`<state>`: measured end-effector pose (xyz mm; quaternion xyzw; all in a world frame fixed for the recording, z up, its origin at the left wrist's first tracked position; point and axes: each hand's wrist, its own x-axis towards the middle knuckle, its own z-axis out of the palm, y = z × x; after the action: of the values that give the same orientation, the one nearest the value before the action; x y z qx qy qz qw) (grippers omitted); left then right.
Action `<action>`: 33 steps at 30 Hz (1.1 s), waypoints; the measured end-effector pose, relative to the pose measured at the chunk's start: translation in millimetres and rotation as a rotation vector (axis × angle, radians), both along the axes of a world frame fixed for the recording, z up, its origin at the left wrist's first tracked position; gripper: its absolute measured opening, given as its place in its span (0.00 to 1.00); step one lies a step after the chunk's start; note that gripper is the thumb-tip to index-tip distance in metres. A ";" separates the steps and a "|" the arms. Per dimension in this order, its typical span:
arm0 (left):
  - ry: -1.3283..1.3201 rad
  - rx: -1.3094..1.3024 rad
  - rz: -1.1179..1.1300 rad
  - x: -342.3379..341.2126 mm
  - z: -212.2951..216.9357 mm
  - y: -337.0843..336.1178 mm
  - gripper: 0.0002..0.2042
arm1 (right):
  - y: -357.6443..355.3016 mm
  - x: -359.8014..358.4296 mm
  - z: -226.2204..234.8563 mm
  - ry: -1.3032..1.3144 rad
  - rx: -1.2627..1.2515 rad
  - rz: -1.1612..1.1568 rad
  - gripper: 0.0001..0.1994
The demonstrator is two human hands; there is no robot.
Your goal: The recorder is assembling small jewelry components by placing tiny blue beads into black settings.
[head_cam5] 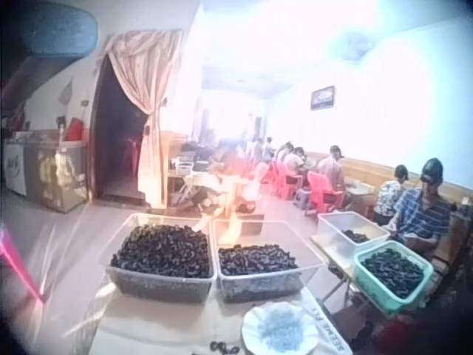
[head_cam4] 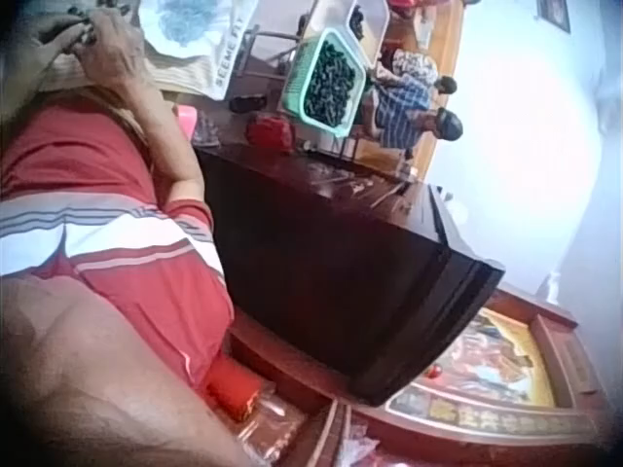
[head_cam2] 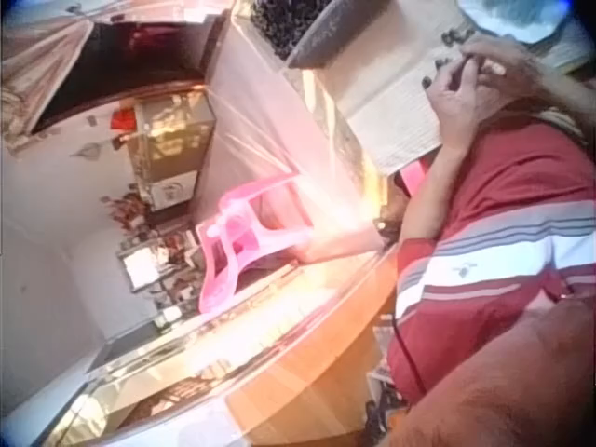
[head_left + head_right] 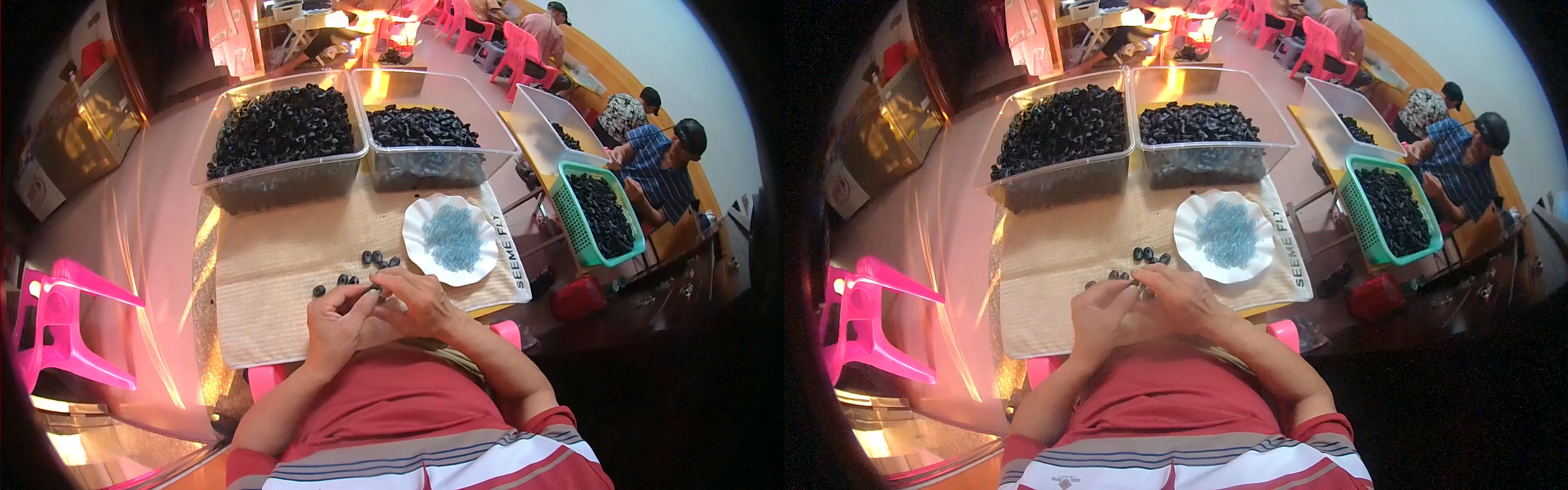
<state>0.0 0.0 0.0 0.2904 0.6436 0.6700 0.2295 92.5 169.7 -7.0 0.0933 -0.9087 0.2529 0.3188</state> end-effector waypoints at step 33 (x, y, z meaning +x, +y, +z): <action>0.059 -0.041 0.025 16.8 14.6 16.0 0.11 | 22.9 39.3 12.5 -0.099 -0.776 -0.063 0.06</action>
<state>16.8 16.0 14.6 0.2973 0.6671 0.6506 0.2079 131.8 192.6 5.5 -0.0743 -0.7622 0.5720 0.2938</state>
